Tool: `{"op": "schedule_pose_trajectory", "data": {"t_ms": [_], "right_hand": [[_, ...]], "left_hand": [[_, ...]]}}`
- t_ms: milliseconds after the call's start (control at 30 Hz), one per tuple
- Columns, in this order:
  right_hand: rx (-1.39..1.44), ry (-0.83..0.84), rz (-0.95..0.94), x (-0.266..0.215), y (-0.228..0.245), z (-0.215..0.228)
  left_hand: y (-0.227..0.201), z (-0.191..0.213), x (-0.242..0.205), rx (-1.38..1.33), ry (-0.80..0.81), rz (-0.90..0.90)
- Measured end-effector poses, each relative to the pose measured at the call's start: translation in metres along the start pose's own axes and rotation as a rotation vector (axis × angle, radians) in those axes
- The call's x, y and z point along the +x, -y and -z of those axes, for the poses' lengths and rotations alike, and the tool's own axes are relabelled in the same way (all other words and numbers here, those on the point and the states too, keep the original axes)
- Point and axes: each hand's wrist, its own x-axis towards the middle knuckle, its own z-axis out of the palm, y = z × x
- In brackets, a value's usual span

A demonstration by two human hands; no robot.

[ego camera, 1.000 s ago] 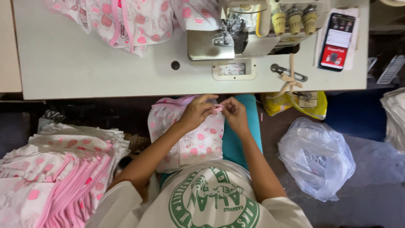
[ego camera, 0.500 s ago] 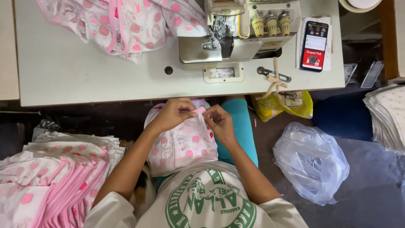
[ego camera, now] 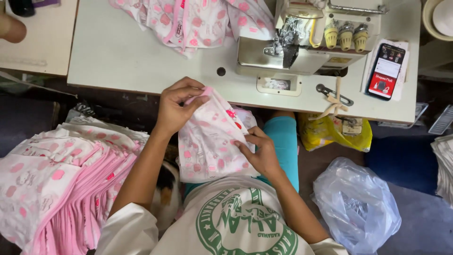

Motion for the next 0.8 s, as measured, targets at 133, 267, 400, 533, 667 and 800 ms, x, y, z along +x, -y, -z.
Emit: {"op": "schedule_pose_trajectory", "data": {"t_ms": [133, 267, 400, 533, 667, 800], "right_hand": [[0.088, 0.065, 0.106, 0.010, 0.041, 0.015], [0.006, 0.135, 0.271, 0.021, 0.082, 0.033], [-0.026, 0.120, 0.311, 0.041, 0.094, 0.035], [-0.081, 0.119, 0.334, 0.043, 0.109, 0.047], [-0.051, 0.136, 0.266, 0.046, 0.109, 0.054], [-0.053, 0.102, 0.269, 0.037, 0.120, 0.073]], "left_hand": [[-0.118, 0.011, 0.012, 0.343, -0.084, -0.267], [-0.216, 0.023, 0.000, 0.637, -0.054, -0.624], [-0.202, 0.035, 0.031, 0.732, -0.177, -0.583], [-0.204, 0.034, 0.027, 0.842, -0.199, -0.655], [-0.200, 0.032, 0.034, 0.732, -0.220, -0.648], [-0.224, 0.032, 0.006, 0.654, -0.275, -0.486]]}}
